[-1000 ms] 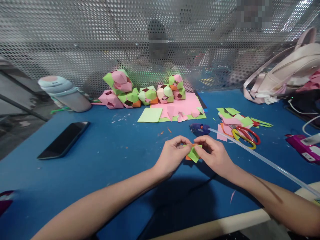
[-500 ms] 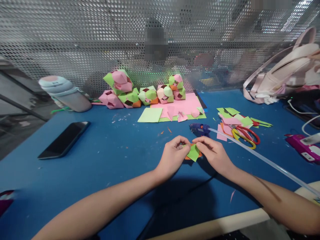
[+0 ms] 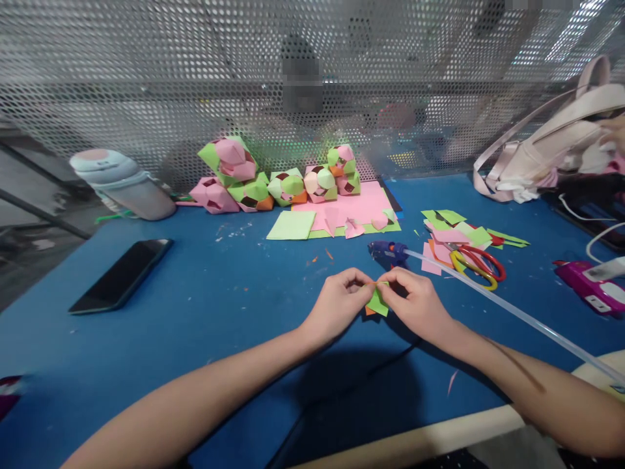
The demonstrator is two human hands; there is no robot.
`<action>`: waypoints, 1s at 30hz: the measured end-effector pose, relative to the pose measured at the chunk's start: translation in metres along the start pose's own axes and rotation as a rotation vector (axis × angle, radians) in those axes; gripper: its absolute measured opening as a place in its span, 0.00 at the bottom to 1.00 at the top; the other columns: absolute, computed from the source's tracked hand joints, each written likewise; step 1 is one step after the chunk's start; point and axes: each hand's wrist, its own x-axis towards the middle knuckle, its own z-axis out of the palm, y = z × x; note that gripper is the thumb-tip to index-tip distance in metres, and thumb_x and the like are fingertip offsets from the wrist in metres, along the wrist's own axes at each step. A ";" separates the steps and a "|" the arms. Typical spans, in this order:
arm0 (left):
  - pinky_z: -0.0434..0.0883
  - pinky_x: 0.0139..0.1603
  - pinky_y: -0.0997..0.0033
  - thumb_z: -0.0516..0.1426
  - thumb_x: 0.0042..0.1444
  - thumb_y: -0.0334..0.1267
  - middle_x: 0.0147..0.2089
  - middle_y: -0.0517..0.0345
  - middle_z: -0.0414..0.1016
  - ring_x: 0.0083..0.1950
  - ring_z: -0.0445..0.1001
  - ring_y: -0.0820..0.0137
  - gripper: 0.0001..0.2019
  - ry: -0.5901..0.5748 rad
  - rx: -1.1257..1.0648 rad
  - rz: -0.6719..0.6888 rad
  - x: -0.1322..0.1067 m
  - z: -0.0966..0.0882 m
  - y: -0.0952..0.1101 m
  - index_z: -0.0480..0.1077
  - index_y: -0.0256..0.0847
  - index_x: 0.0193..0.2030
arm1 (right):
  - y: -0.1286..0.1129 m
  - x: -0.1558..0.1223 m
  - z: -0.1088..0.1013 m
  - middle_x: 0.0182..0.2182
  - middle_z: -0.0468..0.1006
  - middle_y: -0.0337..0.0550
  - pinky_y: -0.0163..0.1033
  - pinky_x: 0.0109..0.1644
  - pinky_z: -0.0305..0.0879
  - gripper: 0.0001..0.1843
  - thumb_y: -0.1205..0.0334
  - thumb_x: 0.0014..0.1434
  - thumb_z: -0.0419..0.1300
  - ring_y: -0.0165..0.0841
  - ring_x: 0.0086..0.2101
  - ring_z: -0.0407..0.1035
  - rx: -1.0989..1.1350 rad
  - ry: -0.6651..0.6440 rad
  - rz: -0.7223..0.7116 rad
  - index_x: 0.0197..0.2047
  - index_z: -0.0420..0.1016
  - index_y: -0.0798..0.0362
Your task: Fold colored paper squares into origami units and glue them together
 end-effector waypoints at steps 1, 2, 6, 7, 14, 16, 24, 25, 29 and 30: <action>0.62 0.26 0.78 0.57 0.51 0.37 0.23 0.63 0.68 0.25 0.66 0.76 0.06 0.018 0.007 0.011 0.000 0.000 -0.001 0.70 0.36 0.29 | 0.000 0.000 0.000 0.29 0.74 0.40 0.34 0.34 0.63 0.06 0.64 0.61 0.54 0.29 0.30 0.68 0.024 -0.006 0.011 0.37 0.73 0.53; 0.63 0.26 0.78 0.57 0.51 0.37 0.24 0.63 0.68 0.26 0.66 0.76 0.06 0.044 0.003 0.025 0.001 -0.001 -0.002 0.70 0.36 0.29 | 0.000 -0.001 0.000 0.31 0.75 0.40 0.34 0.35 0.64 0.07 0.63 0.61 0.55 0.29 0.31 0.69 0.048 -0.008 0.026 0.40 0.73 0.53; 0.64 0.29 0.78 0.57 0.51 0.34 0.28 0.62 0.70 0.28 0.67 0.76 0.03 0.149 -0.039 0.058 0.001 -0.001 -0.005 0.69 0.36 0.30 | 0.002 -0.002 0.002 0.29 0.74 0.39 0.32 0.32 0.64 0.07 0.62 0.59 0.57 0.28 0.28 0.68 0.054 0.022 0.061 0.41 0.71 0.54; 0.64 0.29 0.78 0.57 0.50 0.33 0.28 0.62 0.70 0.28 0.67 0.76 0.03 0.153 -0.048 0.051 0.001 0.000 -0.005 0.69 0.36 0.30 | 0.002 -0.002 0.003 0.27 0.73 0.38 0.32 0.30 0.63 0.05 0.63 0.59 0.57 0.27 0.26 0.67 0.032 0.031 0.052 0.37 0.71 0.54; 0.62 0.28 0.78 0.58 0.51 0.36 0.25 0.64 0.68 0.26 0.66 0.77 0.05 0.007 -0.052 0.020 -0.001 0.002 0.003 0.68 0.37 0.32 | 0.001 0.001 0.001 0.23 0.70 0.36 0.33 0.30 0.59 0.04 0.69 0.57 0.56 0.27 0.24 0.64 -0.104 0.055 -0.033 0.30 0.69 0.53; 0.62 0.27 0.78 0.58 0.50 0.36 0.24 0.64 0.68 0.26 0.65 0.77 0.05 0.031 -0.017 0.036 -0.001 0.002 0.004 0.69 0.37 0.30 | 0.000 0.000 0.000 0.24 0.70 0.36 0.33 0.31 0.60 0.04 0.69 0.57 0.55 0.27 0.25 0.64 -0.100 0.043 -0.064 0.31 0.70 0.53; 0.59 0.26 0.78 0.56 0.48 0.31 0.24 0.65 0.65 0.25 0.61 0.76 0.02 0.018 0.094 0.091 -0.004 -0.003 0.000 0.67 0.37 0.30 | -0.002 -0.001 0.005 0.27 0.71 0.40 0.36 0.36 0.62 0.07 0.69 0.61 0.51 0.30 0.30 0.66 -0.107 0.008 -0.216 0.35 0.70 0.53; 0.59 0.26 0.78 0.56 0.47 0.31 0.24 0.65 0.65 0.25 0.61 0.77 0.01 0.031 0.118 0.089 -0.005 -0.005 0.000 0.67 0.37 0.29 | -0.003 -0.001 0.006 0.28 0.71 0.41 0.36 0.36 0.62 0.07 0.68 0.61 0.52 0.31 0.30 0.66 -0.106 0.000 -0.231 0.36 0.70 0.53; 0.59 0.27 0.77 0.56 0.48 0.32 0.24 0.66 0.64 0.25 0.60 0.76 0.02 0.093 0.162 0.081 -0.012 -0.011 0.002 0.67 0.37 0.30 | -0.008 0.001 0.012 0.29 0.72 0.41 0.36 0.37 0.63 0.06 0.69 0.61 0.52 0.30 0.31 0.67 -0.104 -0.001 -0.239 0.37 0.70 0.53; 0.59 0.27 0.77 0.56 0.48 0.32 0.24 0.66 0.64 0.26 0.60 0.76 0.02 0.089 0.158 0.084 -0.014 -0.013 0.002 0.67 0.37 0.30 | -0.010 0.001 0.014 0.28 0.72 0.41 0.36 0.36 0.63 0.07 0.69 0.61 0.52 0.30 0.31 0.67 -0.109 -0.001 -0.243 0.36 0.70 0.53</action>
